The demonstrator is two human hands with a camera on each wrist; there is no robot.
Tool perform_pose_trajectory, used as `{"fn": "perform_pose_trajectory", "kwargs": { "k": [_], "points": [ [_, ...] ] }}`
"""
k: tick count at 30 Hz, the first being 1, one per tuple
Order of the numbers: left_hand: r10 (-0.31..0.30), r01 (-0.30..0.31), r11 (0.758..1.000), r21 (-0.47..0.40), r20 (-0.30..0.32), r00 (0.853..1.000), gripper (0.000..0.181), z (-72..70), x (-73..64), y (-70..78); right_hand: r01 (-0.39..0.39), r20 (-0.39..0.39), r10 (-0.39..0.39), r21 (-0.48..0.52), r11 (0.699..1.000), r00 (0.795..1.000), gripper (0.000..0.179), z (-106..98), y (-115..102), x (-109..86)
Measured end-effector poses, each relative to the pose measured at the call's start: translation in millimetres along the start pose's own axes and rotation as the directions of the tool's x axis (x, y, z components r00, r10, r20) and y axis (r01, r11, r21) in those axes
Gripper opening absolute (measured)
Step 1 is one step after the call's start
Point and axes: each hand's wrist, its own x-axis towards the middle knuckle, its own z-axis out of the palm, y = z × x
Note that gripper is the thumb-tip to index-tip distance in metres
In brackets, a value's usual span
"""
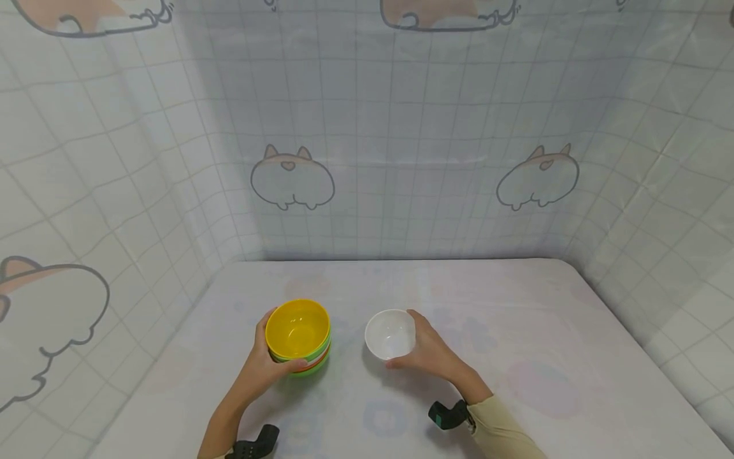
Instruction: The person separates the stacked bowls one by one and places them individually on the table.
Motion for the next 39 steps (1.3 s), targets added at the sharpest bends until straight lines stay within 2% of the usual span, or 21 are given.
{"fn": "perform_pose_trajectory", "kwargs": {
  "k": [9, 19, 32, 39],
  "points": [
    [-0.004, 0.004, 1.000, -0.002, 0.005, 1.000, 0.112, 1.2, -3.0, -0.8, -0.039, 0.020, 0.040, -0.005, 0.999, 0.999, 0.113, -0.2, 1.2, -3.0],
    [0.003, -0.003, 1.000, -0.002, 0.001, 1.000, 0.112, 2.2, -5.9, -0.3, 0.004, 0.060, -0.005, 0.012, 1.000, 0.998, 0.103, -2.2, 3.3, -2.8],
    [-0.020, 0.020, 1.000, 0.009, -0.005, 1.000, 0.113, 3.9, -7.2, -0.4, -0.063, 0.075, 0.064, -0.022, 0.998, 0.995, 0.107, -5.7, 0.1, -5.7],
    [-0.019, 0.019, 1.000, 0.009, -0.007, 1.000, 0.114, 4.8, -8.8, -0.8, -0.070, 0.072, 0.073, -0.046, 0.996, 0.995, 0.109, -4.9, -0.3, -7.5]
  ]
}}
